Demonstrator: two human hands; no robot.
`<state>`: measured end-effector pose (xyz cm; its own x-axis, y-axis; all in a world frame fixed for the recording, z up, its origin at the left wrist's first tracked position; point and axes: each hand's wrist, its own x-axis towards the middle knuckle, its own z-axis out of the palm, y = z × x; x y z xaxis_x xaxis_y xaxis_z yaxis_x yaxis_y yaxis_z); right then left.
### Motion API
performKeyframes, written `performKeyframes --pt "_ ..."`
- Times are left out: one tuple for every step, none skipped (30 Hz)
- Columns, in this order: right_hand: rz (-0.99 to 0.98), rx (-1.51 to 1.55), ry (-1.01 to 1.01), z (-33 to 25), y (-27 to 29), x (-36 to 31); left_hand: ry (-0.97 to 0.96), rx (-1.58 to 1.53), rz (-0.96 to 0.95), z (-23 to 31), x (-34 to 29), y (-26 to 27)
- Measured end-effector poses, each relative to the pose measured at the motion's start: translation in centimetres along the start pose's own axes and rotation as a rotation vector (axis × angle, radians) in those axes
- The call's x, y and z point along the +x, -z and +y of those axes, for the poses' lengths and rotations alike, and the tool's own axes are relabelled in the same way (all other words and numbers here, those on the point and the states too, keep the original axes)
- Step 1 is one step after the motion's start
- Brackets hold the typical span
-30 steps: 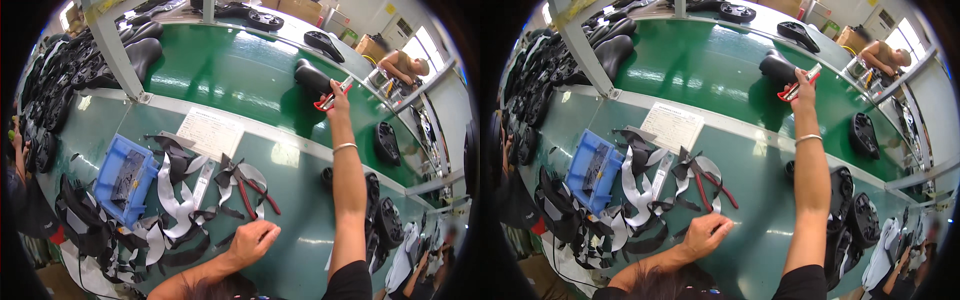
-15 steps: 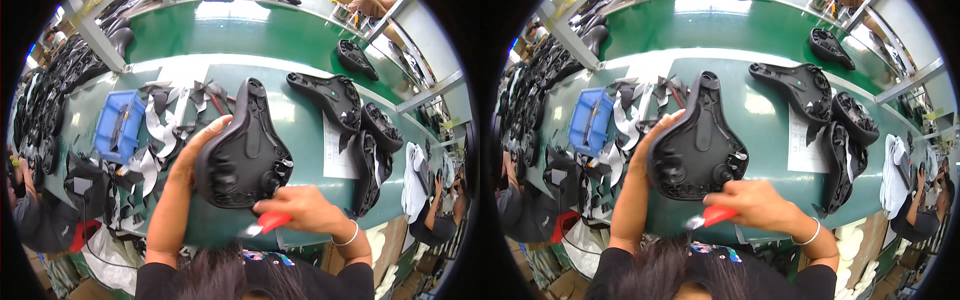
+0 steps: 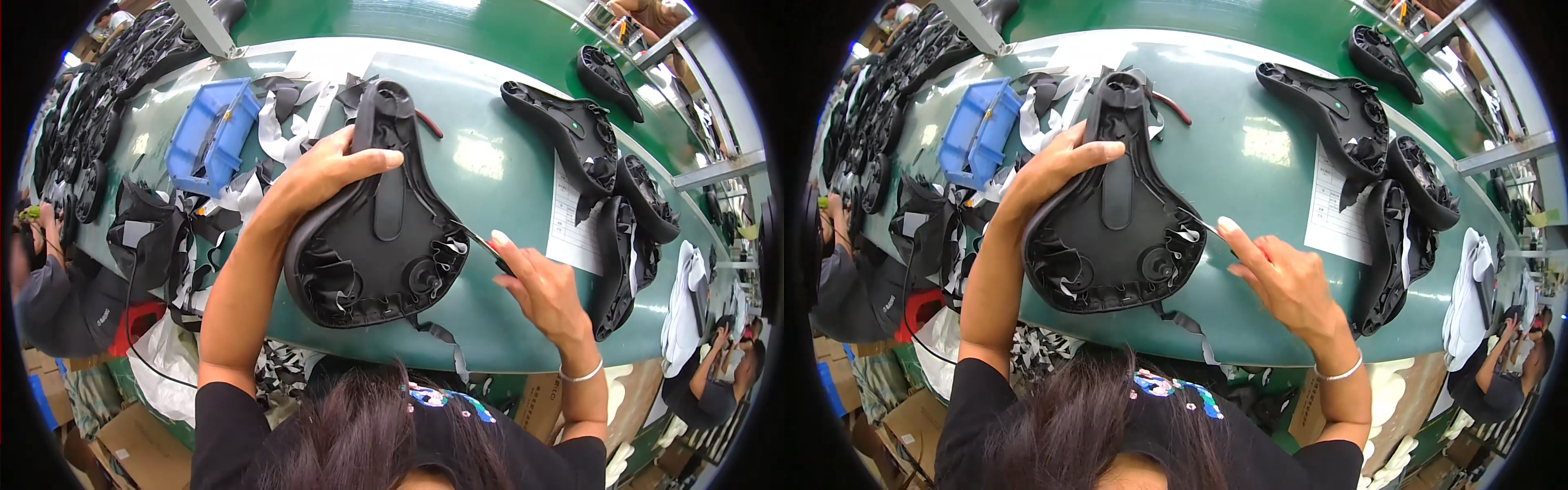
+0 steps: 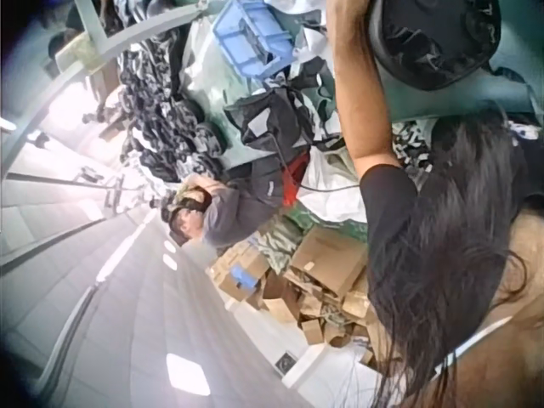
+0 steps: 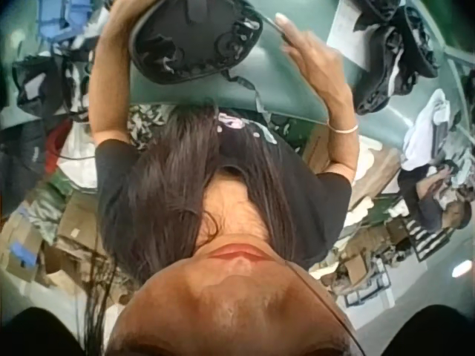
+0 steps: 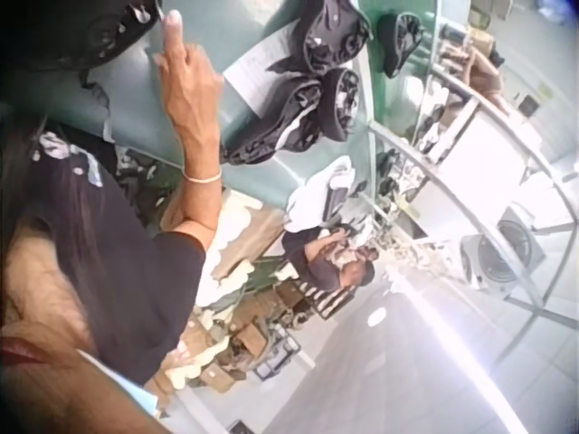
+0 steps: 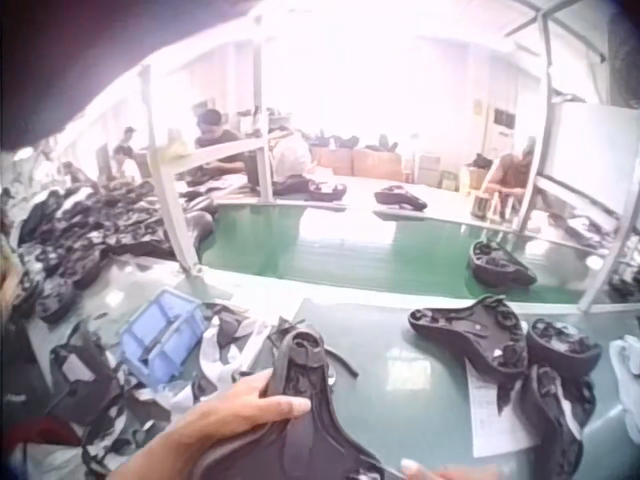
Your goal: The person uses a red utility knife to trim excess black rubber or plastic material from the underside of bicycle seats. They repeatedly cut along the edges, peel away strips, and rotate the seat to access different areas, placing finished seats aside on the green workbench.
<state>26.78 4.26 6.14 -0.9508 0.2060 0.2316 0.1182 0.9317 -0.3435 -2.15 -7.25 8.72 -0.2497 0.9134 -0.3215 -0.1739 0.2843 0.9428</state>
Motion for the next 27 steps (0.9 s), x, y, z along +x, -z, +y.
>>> performKeyframes --pt "-0.059 -0.059 0.025 0.3 0.4 0.5 -0.007 0.056 0.008 0.2 0.3 0.0" --pt "-0.092 -0.118 0.040 0.5 0.5 0.9 -0.011 0.111 0.021 0.2 0.5 -0.2" --pt "-0.123 -0.179 0.054 0.7 0.5 1.2 -0.015 0.166 0.032 0.2 0.7 -0.2" --pt "-0.154 -0.241 0.067 0.8 0.6 1.3 -0.025 0.179 0.019 0.3 0.8 -0.1" --pt "-0.178 -0.232 0.023 0.6 0.2 0.9 -0.028 0.187 0.006 0.2 1.0 0.1" --pt "-0.200 -0.228 -0.018 0.5 -0.2 0.2 -0.036 0.196 -0.005 0.2 1.1 0.4" --pt "-0.221 -0.224 -0.058 0.1 -0.7 -0.6 -0.046 0.218 0.029 -0.2 0.9 0.6" --pt "-0.157 -0.164 -0.122 -0.7 -1.5 -1.3 -0.045 0.176 0.068 -0.8 0.6 0.7" --pt "-0.091 -0.102 -0.192 -2.3 -2.9 -1.9 -0.042 0.137 0.102 -1.5 0.2 0.8" --pt "-0.022 -0.043 -0.260 -3.8 -4.2 -2.3 -0.044 0.100 0.137 -2.1 -0.3 0.9" --pt "0.035 0.048 -0.331 -4.9 -5.6 -2.8 -0.003 0.067 0.197 -2.9 -0.8 0.9" --pt "0.047 0.123 -0.385 -6.4 -6.1 -3.0 -0.034 0.082 0.264 -3.6 -1.4 1.1" --pt "0.052 0.168 -0.433 -7.8 -6.2 -3.2 -0.010 0.024 0.321 -3.9 -2.4 0.9" --pt "0.050 0.214 -0.482 -9.1 -6.1 -3.5 0.019 -0.038 0.379 -4.6 -3.4 0.7" --pt "-0.001 0.230 -0.543 -10.1 -5.6 -3.9 0.016 -0.089 0.434 -5.6 -4.0 0.6" --pt "0.021 0.278 -0.526 -9.9 -5.5 -4.1 0.026 -0.132 0.477 -5.8 -4.8 0.3" --pt "0.043 0.323 -0.503 -9.4 -5.0 -4.4 0.008 -0.169 0.478 -6.0 -5.3 0.2" --pt "0.063 0.368 -0.479 -8.9 -4.6 -4.6 -0.010 -0.207 0.480 -6.2 -5.6 0.2" --pt "0.145 0.433 -0.569 -8.3 -4.4 -4.5 -0.026 -0.226 0.495 -6.4 -6.1 0.2" --pt "0.225 0.500 -0.659 -7.7 -4.3 -4.0 -0.041 -0.244 0.510 -6.7 -6.5 0.2" --pt "0.368 0.475 -0.537 -7.2 -4.7 -2.2 -0.049 -0.254 0.513 -7.1 -6.6 0.1" --pt "0.383 0.487 -0.456 -6.8 -5.1 0.2 -0.062 -0.229 0.533 -7.3 -7.0 0.0" --pt "0.399 0.492 -0.378 -6.4 -5.4 2.5 -0.081 -0.207 0.544 -7.6 -7.0 -0.1" --pt "0.417 0.449 -0.351 -5.9 -5.1 3.6 -0.107 -0.184 0.552 -7.5 -7.0 -0.3" --pt "0.438 0.405 -0.326 -5.3 -4.8 4.7 -0.095 -0.189 0.549 -7.5 -7.2 -0.3" --pt "0.459 0.371 -0.294 -4.6 -4.8 5.8 -0.177 -0.152 0.642 -8.1 -7.4 -0.3" --pt "0.510 0.545 -0.463 -3.6 -4.2 5.7 -0.254 -0.123 0.751 -9.6 -7.8 0.0"
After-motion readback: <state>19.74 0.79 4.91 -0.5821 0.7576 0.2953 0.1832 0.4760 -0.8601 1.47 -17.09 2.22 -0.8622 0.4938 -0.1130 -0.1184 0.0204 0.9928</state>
